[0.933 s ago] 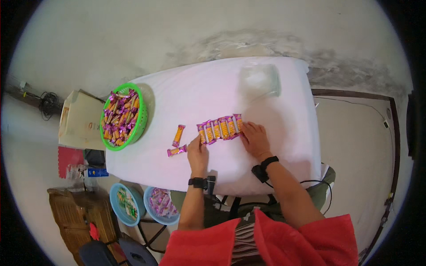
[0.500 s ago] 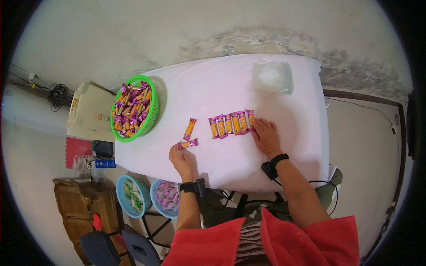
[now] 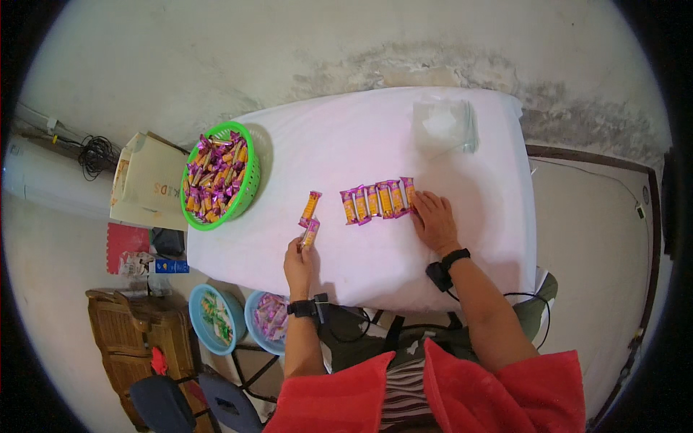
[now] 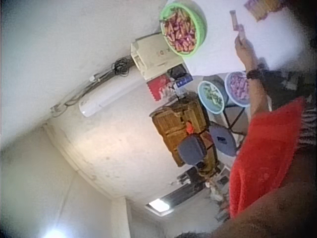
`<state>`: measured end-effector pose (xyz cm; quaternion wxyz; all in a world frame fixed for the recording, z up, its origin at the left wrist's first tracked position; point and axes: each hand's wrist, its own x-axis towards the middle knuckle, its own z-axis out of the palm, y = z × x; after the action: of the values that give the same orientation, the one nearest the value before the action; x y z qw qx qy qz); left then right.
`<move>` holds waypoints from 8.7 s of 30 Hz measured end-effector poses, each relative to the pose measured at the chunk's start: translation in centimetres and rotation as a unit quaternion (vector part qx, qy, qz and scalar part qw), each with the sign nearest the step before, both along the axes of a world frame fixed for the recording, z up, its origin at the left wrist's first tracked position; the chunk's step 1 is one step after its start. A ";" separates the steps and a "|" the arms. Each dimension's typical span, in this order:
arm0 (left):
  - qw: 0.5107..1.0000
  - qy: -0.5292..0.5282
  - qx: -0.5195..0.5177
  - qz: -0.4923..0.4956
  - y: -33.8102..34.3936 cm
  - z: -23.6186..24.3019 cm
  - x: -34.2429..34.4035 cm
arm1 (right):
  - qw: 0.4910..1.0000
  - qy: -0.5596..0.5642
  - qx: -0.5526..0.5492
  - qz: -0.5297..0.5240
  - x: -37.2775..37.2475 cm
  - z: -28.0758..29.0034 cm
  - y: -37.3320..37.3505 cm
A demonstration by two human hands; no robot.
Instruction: The person picks up several wrapped candies from a green basket and arranges them in a row on the table before placing them into a plastic bag by hand.
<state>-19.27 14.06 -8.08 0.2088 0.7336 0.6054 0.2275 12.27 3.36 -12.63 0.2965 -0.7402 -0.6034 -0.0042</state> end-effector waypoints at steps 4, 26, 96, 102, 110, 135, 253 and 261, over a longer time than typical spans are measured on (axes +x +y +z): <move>0.988 -0.120 -0.098 0.005 -0.7 -1.2 -1.1 | 1.000 -0.013 0.016 -0.004 -0.2 0.0 0.2; 0.997 -0.077 -0.004 0.020 0.0 -0.6 6.2 | 1.000 0.011 -0.021 -0.009 -0.3 0.2 0.3; 0.914 0.152 0.126 -0.354 6.3 -2.4 6.0 | 1.000 0.005 -0.029 -0.004 -0.2 0.2 0.1; 0.918 0.047 0.104 -0.380 7.2 -1.9 5.9 | 0.999 0.019 -0.029 -0.001 0.0 0.6 0.1; 0.920 0.081 0.130 -0.360 11.3 -2.0 4.2 | 0.999 0.011 -0.030 -0.005 -0.2 0.2 0.1; 0.851 0.160 0.105 -0.489 8.0 -1.3 11.1 | 0.998 0.012 -0.055 -0.004 -0.2 0.9 0.0; 0.987 0.065 0.116 -0.087 10.5 -2.4 6.7 | 0.998 0.046 -0.048 -0.015 0.3 0.4 -0.5; 0.894 0.182 0.160 -0.376 10.3 -1.3 10.4 | 0.994 0.103 -0.036 0.000 0.0 1.1 -0.1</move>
<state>-8.91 24.36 -9.40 0.0453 0.9585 0.2672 0.0883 12.24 3.23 -11.55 0.3298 -0.7473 -0.5691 0.0939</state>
